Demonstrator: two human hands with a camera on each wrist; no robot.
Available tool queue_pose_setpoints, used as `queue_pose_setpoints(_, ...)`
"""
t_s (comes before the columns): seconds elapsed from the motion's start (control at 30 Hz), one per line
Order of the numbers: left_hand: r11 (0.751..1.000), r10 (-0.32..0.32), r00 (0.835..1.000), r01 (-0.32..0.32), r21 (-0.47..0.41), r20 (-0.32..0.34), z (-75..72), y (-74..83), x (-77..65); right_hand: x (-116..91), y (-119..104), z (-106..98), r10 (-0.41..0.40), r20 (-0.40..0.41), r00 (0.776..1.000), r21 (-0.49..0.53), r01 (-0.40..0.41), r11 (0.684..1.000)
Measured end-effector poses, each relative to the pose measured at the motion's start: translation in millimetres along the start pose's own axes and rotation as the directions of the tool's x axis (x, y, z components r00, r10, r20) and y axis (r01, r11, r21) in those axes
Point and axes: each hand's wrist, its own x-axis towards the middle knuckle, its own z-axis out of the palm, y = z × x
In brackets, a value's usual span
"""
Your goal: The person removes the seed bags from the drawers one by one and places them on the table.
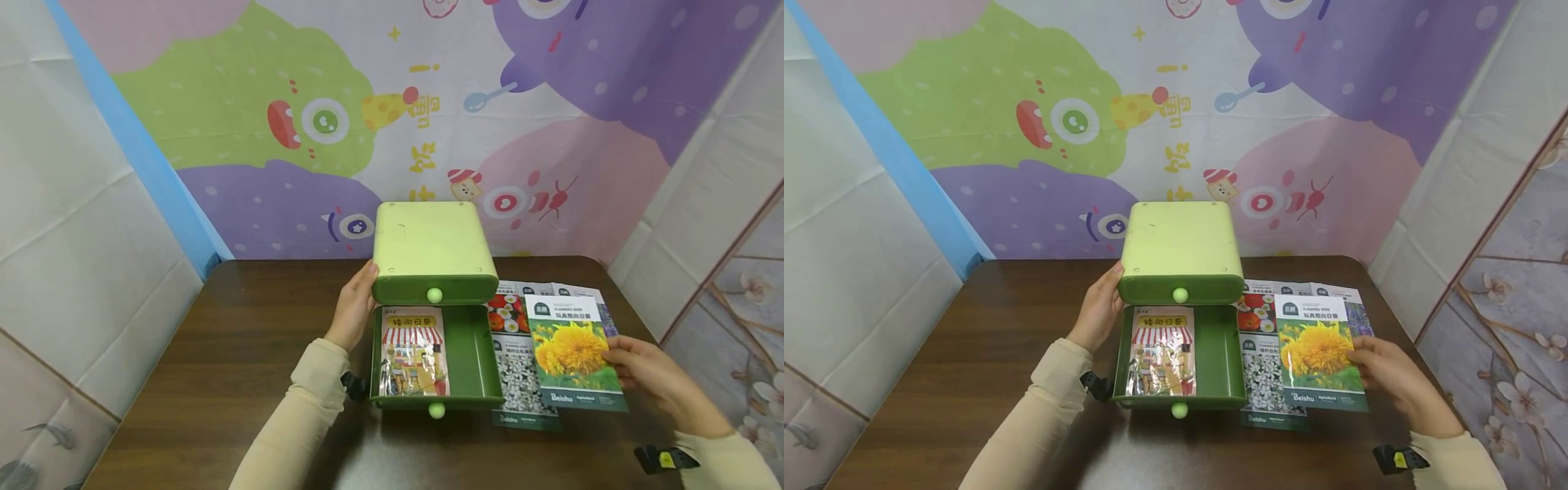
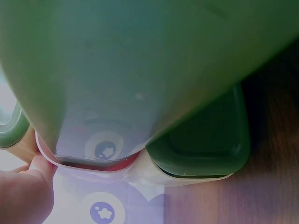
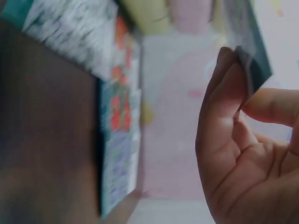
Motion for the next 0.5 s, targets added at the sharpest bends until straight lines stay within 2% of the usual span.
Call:
queue_pose_setpoints(0.23,1.0,0.001,1.0,-0.001,0.016,0.005,-0.1,-0.2,-0.1,15,30,-1,0.084,-0.014,0.996,-0.104,-0.085,0.991)
queue_pose_setpoints(0.4,1.0,0.002,1.0,-0.002,0.011,0.004,0.6,0.7,0.1,23,45,0,0.099,-0.034,0.994,-0.188,-0.104,0.977)
queue_pose_setpoints(0.5,1.0,0.005,1.0,-0.005,0.007,0.0,0.8,0.7,0.4,27,52,1,0.096,-0.036,0.995,-0.198,-0.101,0.975)
